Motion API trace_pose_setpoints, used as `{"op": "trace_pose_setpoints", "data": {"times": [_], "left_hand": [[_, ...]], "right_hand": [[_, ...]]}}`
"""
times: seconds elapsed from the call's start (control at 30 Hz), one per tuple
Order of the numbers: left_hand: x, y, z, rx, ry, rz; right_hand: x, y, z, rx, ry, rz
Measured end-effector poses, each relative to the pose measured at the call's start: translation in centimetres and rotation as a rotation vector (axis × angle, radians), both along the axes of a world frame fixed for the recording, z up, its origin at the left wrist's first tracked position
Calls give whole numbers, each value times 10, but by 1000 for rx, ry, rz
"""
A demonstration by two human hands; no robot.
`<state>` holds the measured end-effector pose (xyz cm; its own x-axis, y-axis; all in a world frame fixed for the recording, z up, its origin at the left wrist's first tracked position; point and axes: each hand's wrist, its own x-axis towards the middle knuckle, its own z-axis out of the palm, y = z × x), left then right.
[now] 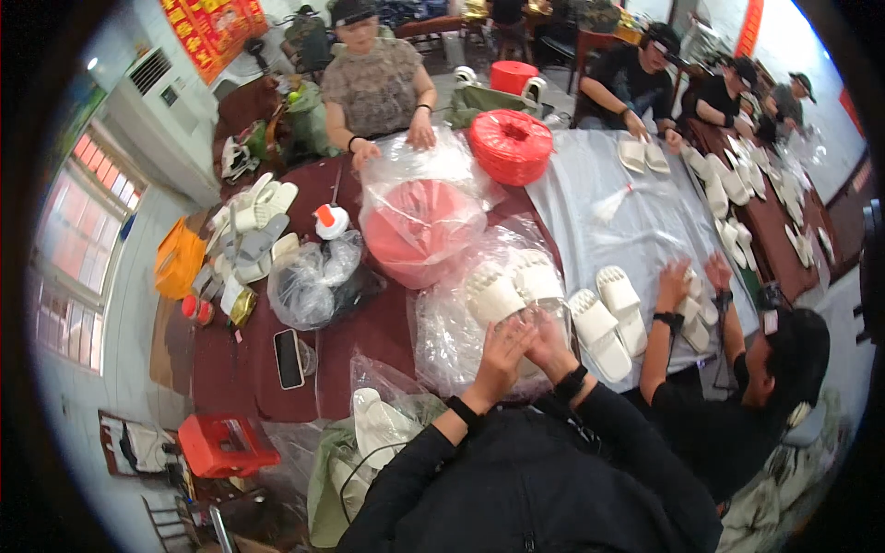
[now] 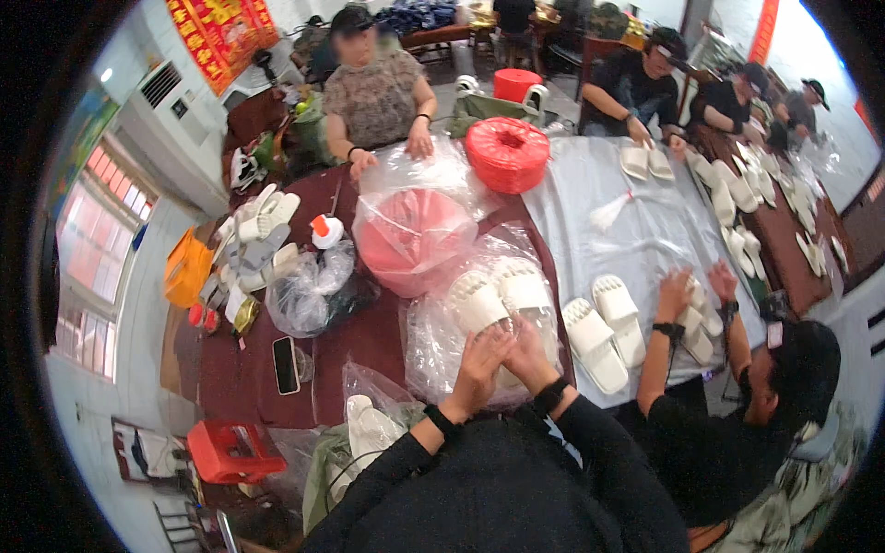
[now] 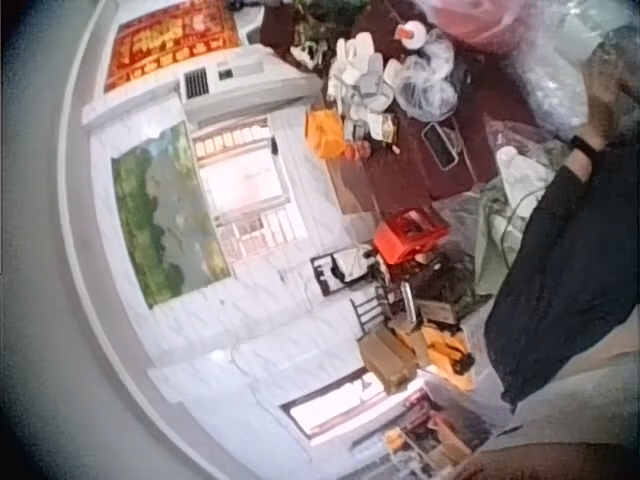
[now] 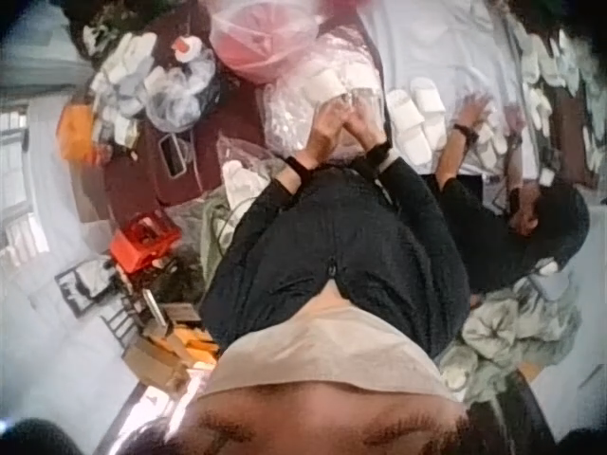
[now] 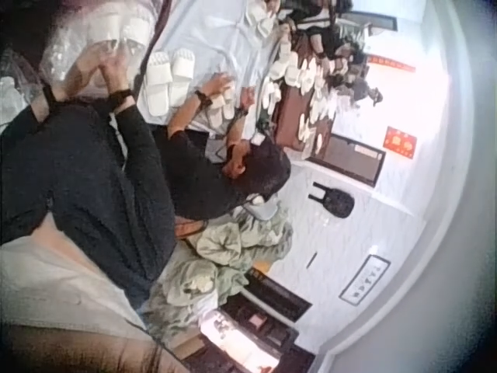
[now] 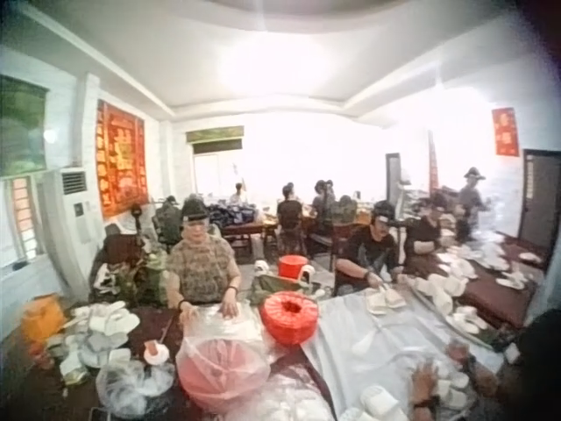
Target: Assembling white slippers and packing them into bags in a manufacturing setting.
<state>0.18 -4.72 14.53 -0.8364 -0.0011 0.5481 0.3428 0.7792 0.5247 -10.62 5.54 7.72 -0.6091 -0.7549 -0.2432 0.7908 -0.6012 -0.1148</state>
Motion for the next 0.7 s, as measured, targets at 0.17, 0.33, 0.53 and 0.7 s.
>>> {"op": "trace_pose_setpoints", "data": {"times": [0.17, 0.33, 0.53, 0.7], "left_hand": [[25, -8, 20, 8, 47, 234], [35, -23, 19, 690, -153, 354], [52, -14, 15, 892, 134, 452], [88, -1, 41, 1158, 21, 490]], "right_hand": [[17, -20, 72, -9, 168, 27], [24, -39, 106, -73, 230, 82], [5, -71, 98, -361, 343, 397], [7, -104, 87, -316, -74, 520]]}}
